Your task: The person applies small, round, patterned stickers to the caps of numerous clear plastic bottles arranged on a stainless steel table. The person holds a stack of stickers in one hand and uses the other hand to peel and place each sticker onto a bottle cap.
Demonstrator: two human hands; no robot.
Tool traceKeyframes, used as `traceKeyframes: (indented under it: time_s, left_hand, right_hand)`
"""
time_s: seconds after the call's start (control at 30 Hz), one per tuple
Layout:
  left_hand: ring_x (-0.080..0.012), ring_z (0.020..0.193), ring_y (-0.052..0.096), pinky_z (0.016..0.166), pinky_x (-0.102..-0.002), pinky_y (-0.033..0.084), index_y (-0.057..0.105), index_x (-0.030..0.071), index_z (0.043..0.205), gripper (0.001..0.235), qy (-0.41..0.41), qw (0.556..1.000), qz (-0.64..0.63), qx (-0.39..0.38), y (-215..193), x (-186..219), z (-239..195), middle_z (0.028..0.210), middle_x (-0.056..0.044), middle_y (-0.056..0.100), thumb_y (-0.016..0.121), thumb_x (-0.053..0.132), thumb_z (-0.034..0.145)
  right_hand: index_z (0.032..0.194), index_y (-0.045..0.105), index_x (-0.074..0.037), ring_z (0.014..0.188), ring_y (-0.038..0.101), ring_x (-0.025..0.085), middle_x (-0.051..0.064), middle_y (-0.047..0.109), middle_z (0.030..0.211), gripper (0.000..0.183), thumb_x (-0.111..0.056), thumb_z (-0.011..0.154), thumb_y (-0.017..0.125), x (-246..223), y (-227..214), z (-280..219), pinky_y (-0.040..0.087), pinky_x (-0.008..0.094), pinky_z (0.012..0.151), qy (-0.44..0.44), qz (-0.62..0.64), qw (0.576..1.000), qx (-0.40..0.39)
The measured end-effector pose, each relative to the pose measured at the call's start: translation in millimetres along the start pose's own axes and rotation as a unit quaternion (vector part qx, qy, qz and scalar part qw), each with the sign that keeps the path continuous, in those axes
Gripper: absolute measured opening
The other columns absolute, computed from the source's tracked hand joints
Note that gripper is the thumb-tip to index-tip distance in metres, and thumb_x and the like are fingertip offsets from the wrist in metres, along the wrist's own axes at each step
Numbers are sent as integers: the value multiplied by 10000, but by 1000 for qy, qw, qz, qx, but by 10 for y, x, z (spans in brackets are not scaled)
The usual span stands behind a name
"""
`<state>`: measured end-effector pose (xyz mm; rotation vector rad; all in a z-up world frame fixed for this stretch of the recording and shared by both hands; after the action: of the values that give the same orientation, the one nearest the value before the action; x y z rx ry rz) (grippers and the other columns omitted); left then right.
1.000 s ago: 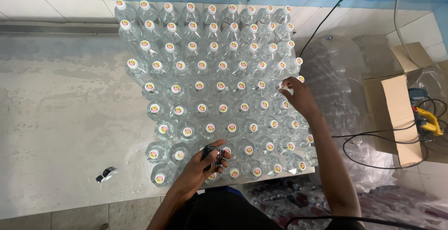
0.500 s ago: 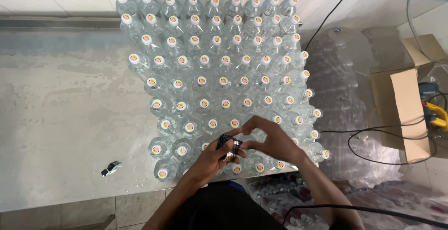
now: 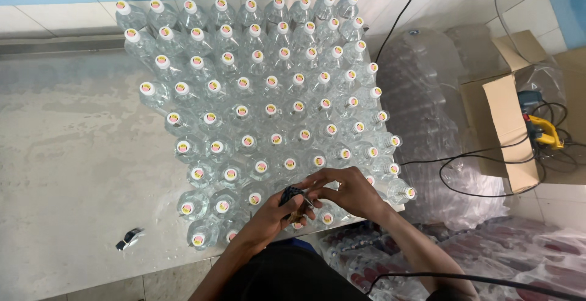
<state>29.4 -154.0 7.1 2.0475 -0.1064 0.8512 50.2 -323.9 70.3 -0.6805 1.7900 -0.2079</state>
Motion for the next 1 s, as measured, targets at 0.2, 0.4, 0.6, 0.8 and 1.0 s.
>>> traceKeyframes:
  time_s: [0.2,0.4,0.6,0.8,1.0]
  left_hand:
    - [-206,983,734,794,-329,567,450,5,1617,732,13,998,-52,46,-167,-136,80,1279,-175,779,639,377,1015]
    - [-265,974,743,786,-357,570,433,1,1645,735,37,993,-93,70,-288,-186,10,1257,-222,766,647,323,1020]
    - [-263,934,725,786,-383,602,497,7,1628,707,12,986,-100,135,-306,-148,-88,1226,-229,782,653,288,999]
    - [-262,957,717,812,-405,590,499,25,1637,724,6,984,-91,151,-311,-120,-121,1227,-204,777,642,324,994]
    - [-264,952,710,794,-399,580,491,13,1637,743,15,985,-97,141,-300,-157,-35,1235,-211,773,657,328,985]
  right_hand:
    - [1152,836,-142,1025,867,169,35,867,1212,210,-222,963,790,65,-358,179,673,318,930,-75,-26,997,12]
    - [1283,733,-99,779,733,87,34,843,1146,190,-155,1110,678,849,-1670,822,399,224,471,-34,-58,962,263]
    - [1229,765,-158,1061,769,114,7,820,1163,237,-77,1041,646,2047,-2220,1453,565,312,856,-29,-94,944,315]
    - [1300,722,-60,1104,779,192,97,806,1160,201,-61,1124,625,2077,-2166,1386,625,352,954,-85,-85,956,267]
    - [1324,724,-79,1084,791,175,78,822,1160,205,-124,1141,642,2057,-2270,1252,601,334,922,-44,-72,953,292]
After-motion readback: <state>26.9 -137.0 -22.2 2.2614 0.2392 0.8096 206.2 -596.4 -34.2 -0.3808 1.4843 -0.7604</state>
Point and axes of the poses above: each hand's wrist, its own z-axis towards the middle knuckle, its own y-axis out of the palm, x = y × z, the point moved 6 cm from there along z, towards the middle knuckle
